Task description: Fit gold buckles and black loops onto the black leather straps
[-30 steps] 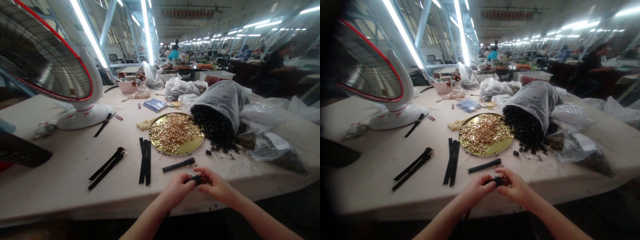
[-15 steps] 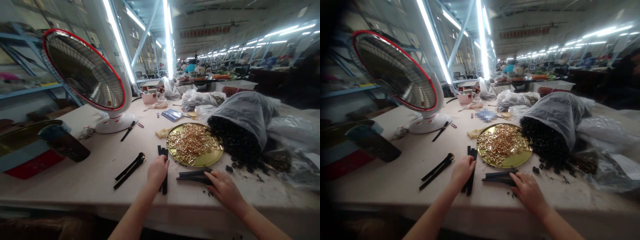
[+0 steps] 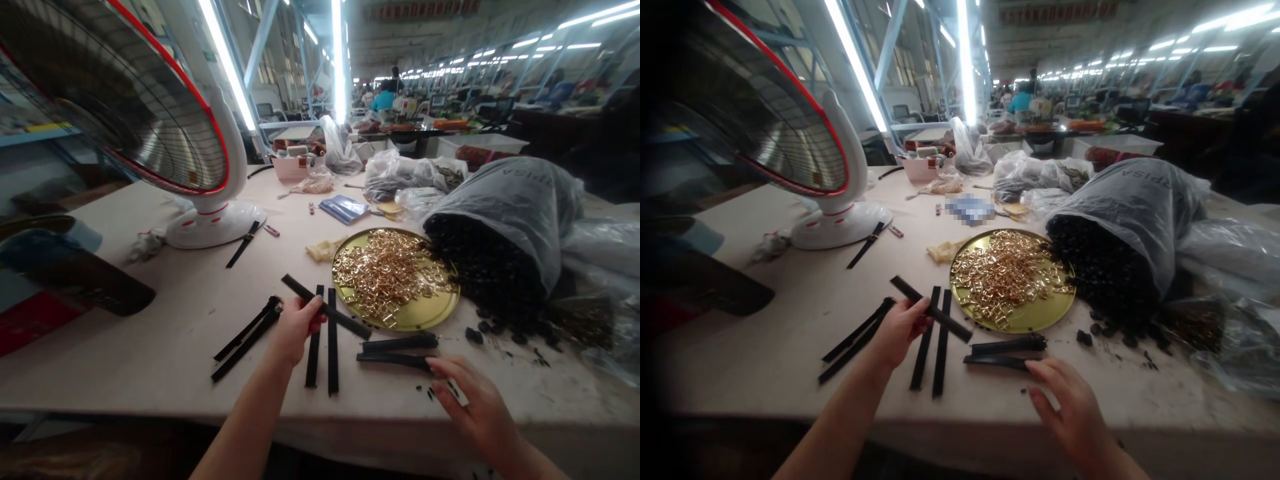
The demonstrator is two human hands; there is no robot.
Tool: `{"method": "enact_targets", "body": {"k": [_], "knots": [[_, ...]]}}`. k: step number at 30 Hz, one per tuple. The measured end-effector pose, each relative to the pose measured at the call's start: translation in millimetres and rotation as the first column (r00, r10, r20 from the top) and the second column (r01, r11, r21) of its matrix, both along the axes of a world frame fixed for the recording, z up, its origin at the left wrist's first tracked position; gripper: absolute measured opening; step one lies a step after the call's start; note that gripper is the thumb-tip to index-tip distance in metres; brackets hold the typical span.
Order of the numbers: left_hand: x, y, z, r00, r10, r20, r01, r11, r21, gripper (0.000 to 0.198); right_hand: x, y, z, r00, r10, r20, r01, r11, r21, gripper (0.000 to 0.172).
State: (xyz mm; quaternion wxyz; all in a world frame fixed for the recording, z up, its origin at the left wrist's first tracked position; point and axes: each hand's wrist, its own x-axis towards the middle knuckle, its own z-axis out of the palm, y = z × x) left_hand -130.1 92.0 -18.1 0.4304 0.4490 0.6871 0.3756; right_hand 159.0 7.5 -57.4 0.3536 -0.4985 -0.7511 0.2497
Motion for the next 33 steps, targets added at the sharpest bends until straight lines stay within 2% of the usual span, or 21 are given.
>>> {"method": "enact_targets", "body": {"k": [2, 3, 4, 5, 6, 8, 12, 15, 17, 21, 23, 25, 27, 29, 30, 33], "knots": [[24, -20, 7.0, 0.982, -0.024, 0.188, 0.030, 0.999, -0.030, 0.027, -15, -1, 18.5, 0.977, 0.020, -0.212, -0.071, 0.970, -0.232, 0.036], [37, -31, 8.8, 0.908, 0.021, 0.417, 0.023, 0.995, -0.100, 0.025, -22, -1, 27.1, 0.948, 0.000, -0.317, -0.107, 0.942, -0.319, 0.038], [49, -41, 9.5, 0.815, 0.069, 0.575, 0.036, 0.985, -0.169, 0.024, -27, 0, 34.4, 0.917, -0.058, -0.394, -0.114, 0.910, -0.400, 0.037], [60, -51, 9.2, 0.738, 0.113, 0.665, 0.049, 0.974, -0.220, 0.024, -30, 2, 39.8, 0.887, -0.139, -0.441, -0.093, 0.880, -0.465, 0.035], [69, -60, 7.9, 0.669, 0.155, 0.727, 0.060, 0.964, -0.261, 0.025, -30, 3, 43.2, 0.859, -0.208, -0.468, -0.073, 0.854, -0.514, 0.032], [83, -75, 3.2, 0.588, 0.229, 0.776, 0.062, 0.943, -0.326, 0.024, -26, 4, 44.7, 0.807, -0.319, -0.497, -0.041, 0.809, -0.586, 0.028], [103, -98, -11.5, 0.502, 0.322, 0.803, 0.105, 0.899, -0.426, 0.020, -9, 0, 38.6, 0.763, -0.419, -0.491, 0.006, 0.765, -0.644, 0.033], [113, -114, -22.0, 0.494, 0.310, 0.812, 0.165, 0.883, -0.438, 0.022, 2, -5, 35.6, 0.825, -0.411, -0.387, 0.108, 0.789, -0.605, 0.035], [112, -123, -25.5, 0.526, 0.279, 0.804, 0.154, 0.898, -0.413, 0.026, 9, -6, 35.2, 0.859, -0.394, -0.327, 0.143, 0.797, -0.586, 0.036], [87, -129, -18.9, 0.588, 0.185, 0.788, 0.128, 0.940, -0.317, 0.040, 25, -10, 37.4, 0.880, -0.379, -0.285, 0.142, 0.783, -0.605, 0.038], [75, -126, -10.5, 0.595, 0.082, 0.800, 0.224, 0.939, -0.263, 0.045, 32, -12, 40.0, 0.892, -0.345, -0.293, 0.102, 0.784, -0.613, 0.039], [75, -122, -2.2, 0.631, -0.086, 0.771, 0.382, 0.899, -0.212, 0.045, 34, -13, 43.0, 0.910, -0.262, -0.322, 0.005, 0.782, -0.623, 0.039], [90, -118, 2.7, 0.652, -0.297, 0.698, 0.541, 0.827, -0.153, 0.040, 32, -14, 45.8, 0.920, -0.166, -0.355, -0.106, 0.768, -0.632, 0.039], [116, -115, 2.9, 0.574, -0.477, 0.666, 0.679, 0.732, -0.061, 0.030, 28, -14, 48.0, 0.919, -0.132, -0.371, -0.146, 0.762, -0.631, 0.038], [129, -115, 1.4, 0.543, -0.505, 0.671, 0.720, 0.691, -0.062, 0.024, 26, -13, 48.8, 0.914, -0.147, -0.377, -0.135, 0.767, -0.627, 0.036], [161, -115, -5.5, 0.568, -0.415, 0.711, 0.681, 0.722, -0.122, 0.020, 25, -8, 48.8, 0.885, -0.239, -0.398, -0.072, 0.776, -0.626, 0.032]]}}
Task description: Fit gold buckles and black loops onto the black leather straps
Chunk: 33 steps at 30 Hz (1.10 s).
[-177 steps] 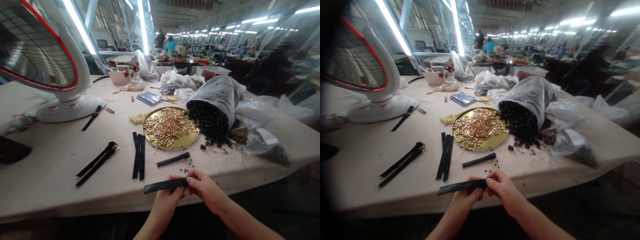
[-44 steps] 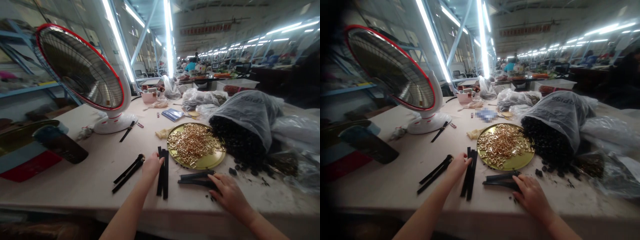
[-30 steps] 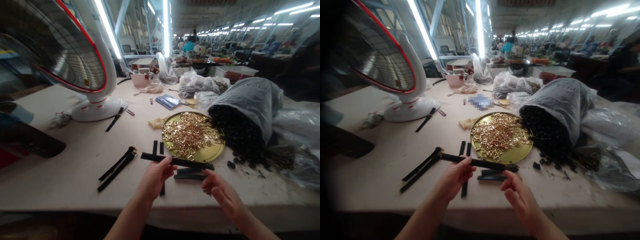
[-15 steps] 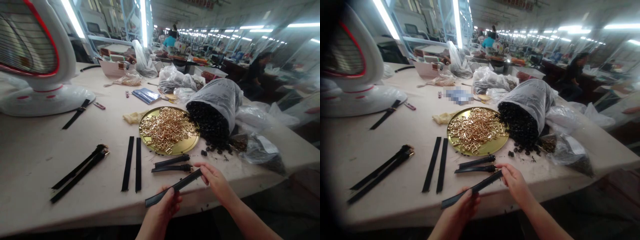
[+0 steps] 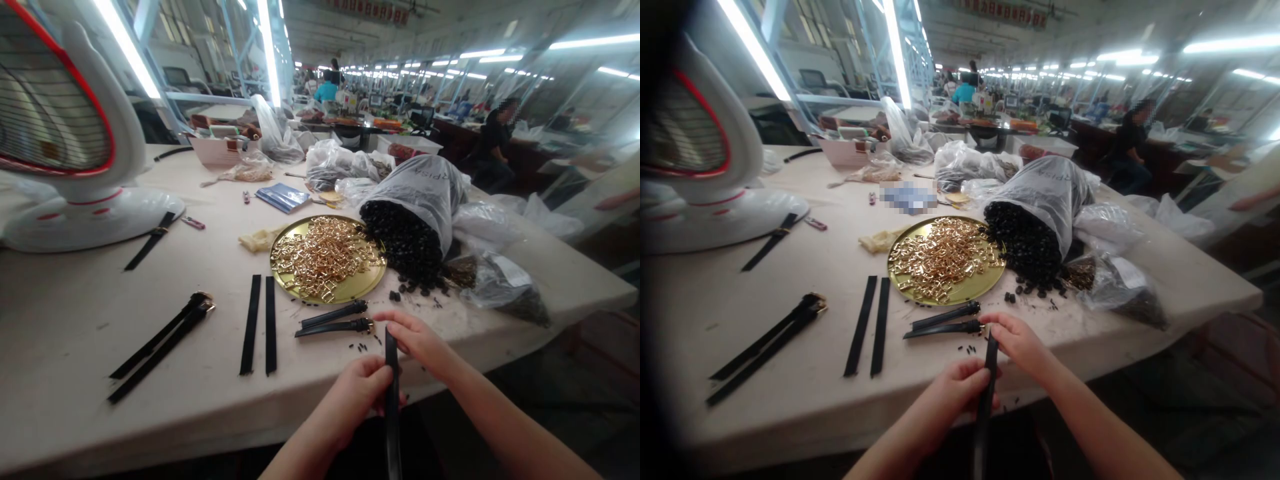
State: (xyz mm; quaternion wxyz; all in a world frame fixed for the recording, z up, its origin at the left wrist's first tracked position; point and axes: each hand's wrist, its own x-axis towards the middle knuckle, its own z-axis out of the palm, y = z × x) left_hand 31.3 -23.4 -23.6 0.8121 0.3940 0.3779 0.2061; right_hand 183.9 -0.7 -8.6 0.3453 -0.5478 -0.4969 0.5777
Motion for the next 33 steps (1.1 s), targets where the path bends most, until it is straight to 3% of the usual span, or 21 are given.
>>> {"method": "enact_targets", "body": {"k": [3, 9, 13, 19, 27, 30, 33], "knots": [[14, 1, -7.5, 0.996, 0.084, -0.026, -0.085, 0.995, -0.045, 0.020, 3, 7, -3.9, 0.999, -0.049, -0.012, 0.049, 0.998, -0.031, 0.030], [25, 16, -21.2, 0.982, 0.159, -0.098, -0.158, 0.987, 0.011, 0.018, 7, 26, -16.9, 0.998, -0.061, 0.027, 0.062, 0.998, -0.023, 0.029], [32, 26, -24.4, 0.977, 0.186, -0.105, -0.194, 0.978, -0.076, 0.016, 12, 38, -26.0, 0.990, -0.056, 0.130, 0.053, 0.998, 0.027, 0.029], [35, 38, -22.8, 0.984, 0.170, -0.059, -0.179, 0.951, -0.253, 0.020, 18, 50, -29.8, 0.966, -0.042, 0.255, 0.027, 0.998, 0.062, 0.028], [37, 46, -22.0, 0.990, 0.137, -0.028, -0.139, 0.949, -0.284, 0.020, 21, 58, -27.8, 0.954, -0.023, 0.300, 0.012, 0.999, 0.040, 0.027], [32, 47, -18.1, 0.992, 0.119, -0.038, -0.123, 0.979, -0.160, 0.027, 22, 56, -23.0, 0.955, -0.045, 0.293, 0.022, 0.997, 0.080, 0.028], [23, 47, -12.4, 0.972, 0.162, -0.168, -0.127, 0.971, 0.203, 0.032, 23, 50, -14.8, 0.945, -0.075, 0.318, 0.033, 0.990, 0.136, 0.024]]}}
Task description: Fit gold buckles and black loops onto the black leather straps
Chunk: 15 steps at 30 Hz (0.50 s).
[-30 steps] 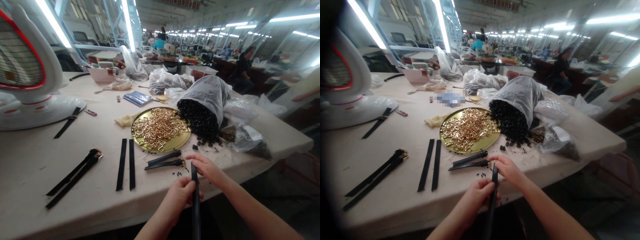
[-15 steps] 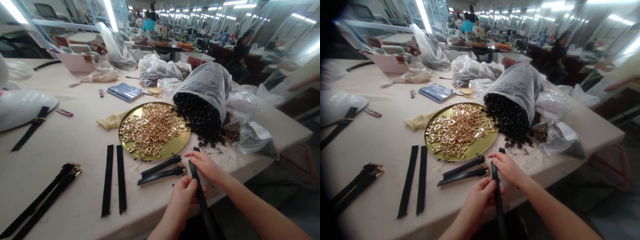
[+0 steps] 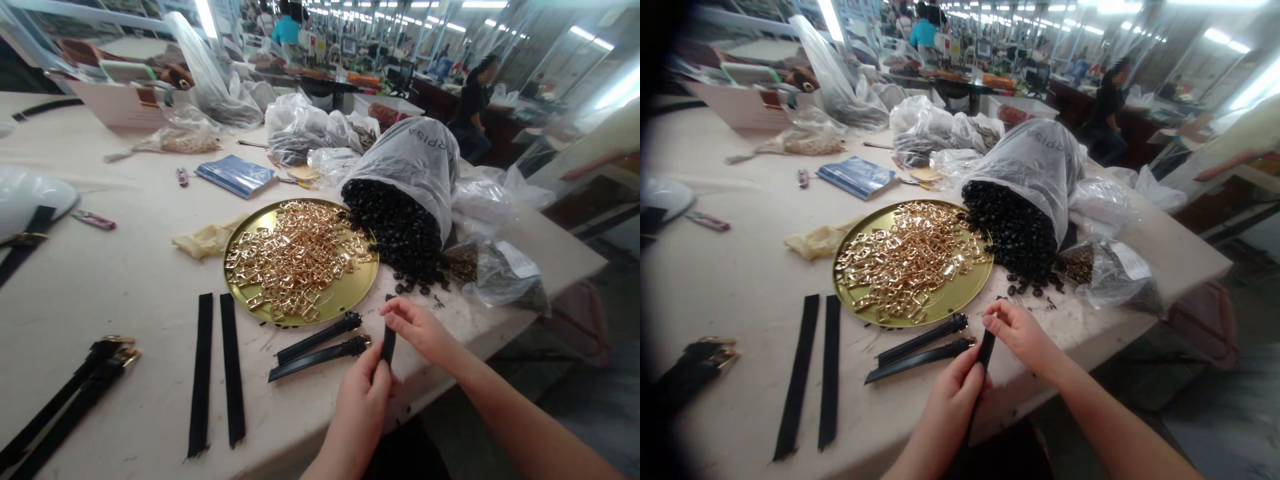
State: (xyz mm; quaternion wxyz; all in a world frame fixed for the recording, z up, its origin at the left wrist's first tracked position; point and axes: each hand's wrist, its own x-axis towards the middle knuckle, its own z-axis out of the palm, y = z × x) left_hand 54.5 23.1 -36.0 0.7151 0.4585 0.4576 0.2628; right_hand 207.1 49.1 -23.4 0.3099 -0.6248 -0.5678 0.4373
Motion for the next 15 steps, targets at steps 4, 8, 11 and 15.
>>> {"method": "enact_targets", "body": {"k": [4, 8, 11, 15], "knots": [[-8, -5, 5.8, 0.981, 0.056, -0.185, 0.007, 0.946, 0.323, 0.039, 0, -11, 7.3, 0.996, -0.062, 0.066, 0.057, 0.996, 0.075, 0.015], [-6, -13, 6.5, 0.985, 0.050, -0.167, -0.010, 0.972, 0.235, 0.039, -1, -23, 8.5, 0.995, -0.099, -0.025, 0.100, 0.995, 0.029, 0.015], [-3, -19, 6.1, 0.990, 0.054, -0.126, -0.035, 0.988, 0.152, 0.030, -1, -31, 9.5, 0.992, -0.097, -0.085, 0.096, 0.995, -0.014, 0.019], [1, -26, 7.6, 0.993, 0.055, -0.102, -0.048, 0.997, 0.067, 0.024, 0, -36, 9.9, 0.987, -0.097, -0.129, 0.096, 0.995, -0.011, 0.021]]}}
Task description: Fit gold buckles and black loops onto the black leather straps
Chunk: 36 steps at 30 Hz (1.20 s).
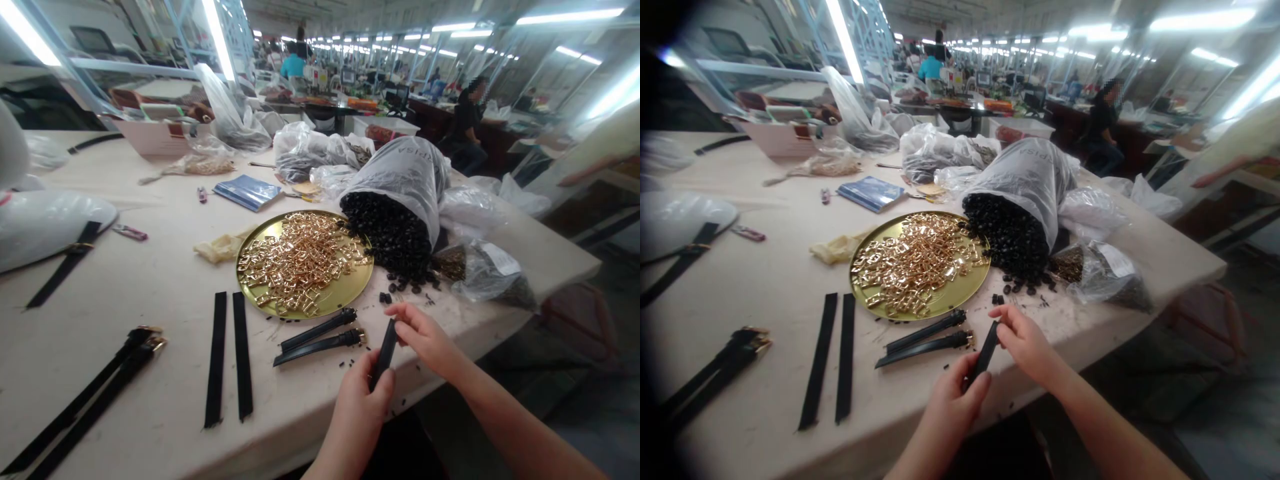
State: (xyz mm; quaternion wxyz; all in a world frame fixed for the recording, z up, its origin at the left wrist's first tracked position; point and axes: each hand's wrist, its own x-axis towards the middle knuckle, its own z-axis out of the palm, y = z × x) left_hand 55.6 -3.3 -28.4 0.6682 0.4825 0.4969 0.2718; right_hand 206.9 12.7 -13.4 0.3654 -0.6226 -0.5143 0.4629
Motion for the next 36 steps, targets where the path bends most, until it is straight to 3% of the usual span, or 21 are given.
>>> {"method": "enact_targets", "body": {"k": [6, 12, 14, 16, 18, 20, 24, 27, 31, 34, 36], "knots": [[5, -7, -4.4, 0.995, -0.039, 0.095, 0.053, 0.987, -0.151, 0.021, 3, -1, -4.3, 0.999, -0.004, -0.037, 0.003, 1.000, -0.014, 0.020], [11, -3, -11.9, 0.945, 0.014, 0.328, 0.108, 0.931, -0.350, 0.033, 4, 3, -13.3, 0.998, 0.024, -0.057, -0.027, 0.998, -0.052, 0.021], [6, 4, -13.0, 0.944, 0.030, 0.329, 0.098, 0.926, -0.364, 0.035, 14, 10, -17.2, 1.000, 0.022, -0.005, -0.022, 0.999, -0.040, 0.024], [-2, 15, -13.7, 0.952, 0.063, 0.299, 0.043, 0.940, -0.337, 0.034, 28, 20, -19.7, 0.984, -0.042, 0.172, 0.034, 0.998, 0.049, 0.025], [-13, 27, -14.1, 0.950, 0.127, 0.284, -0.034, 0.950, -0.312, 0.033, 41, 33, -19.9, 0.905, -0.130, 0.404, 0.062, 0.982, 0.176, 0.022], [-21, 36, -13.9, 0.938, 0.183, 0.296, -0.087, 0.946, -0.312, 0.032, 46, 46, -19.3, 0.794, -0.116, 0.596, -0.022, 0.975, 0.220, 0.019], [-27, 42, -12.9, 0.931, 0.198, 0.307, -0.090, 0.939, -0.332, 0.030, 31, 63, -22.8, 0.553, 0.077, 0.829, -0.274, 0.957, 0.094, 0.020], [-27, 41, -14.2, 0.944, 0.181, 0.274, -0.086, 0.941, -0.327, 0.031, 23, 68, -29.0, 0.478, 0.071, 0.875, -0.307, 0.947, 0.092, 0.021], [-29, 39, -18.4, 0.954, 0.156, 0.258, -0.084, 0.960, -0.268, 0.035, 29, 65, -30.7, 0.534, -0.054, 0.844, -0.270, 0.935, 0.230, 0.024], [-29, 38, -16.2, 0.966, 0.111, 0.235, -0.063, 0.977, -0.202, 0.034, 26, 56, -20.4, 0.755, -0.116, 0.645, -0.137, 0.935, 0.328, 0.026], [-31, 37, -9.6, 0.976, 0.079, 0.204, -0.053, 0.990, -0.131, 0.032, 16, 46, -8.5, 0.934, -0.050, 0.354, -0.042, 0.968, 0.248, 0.029]]}}
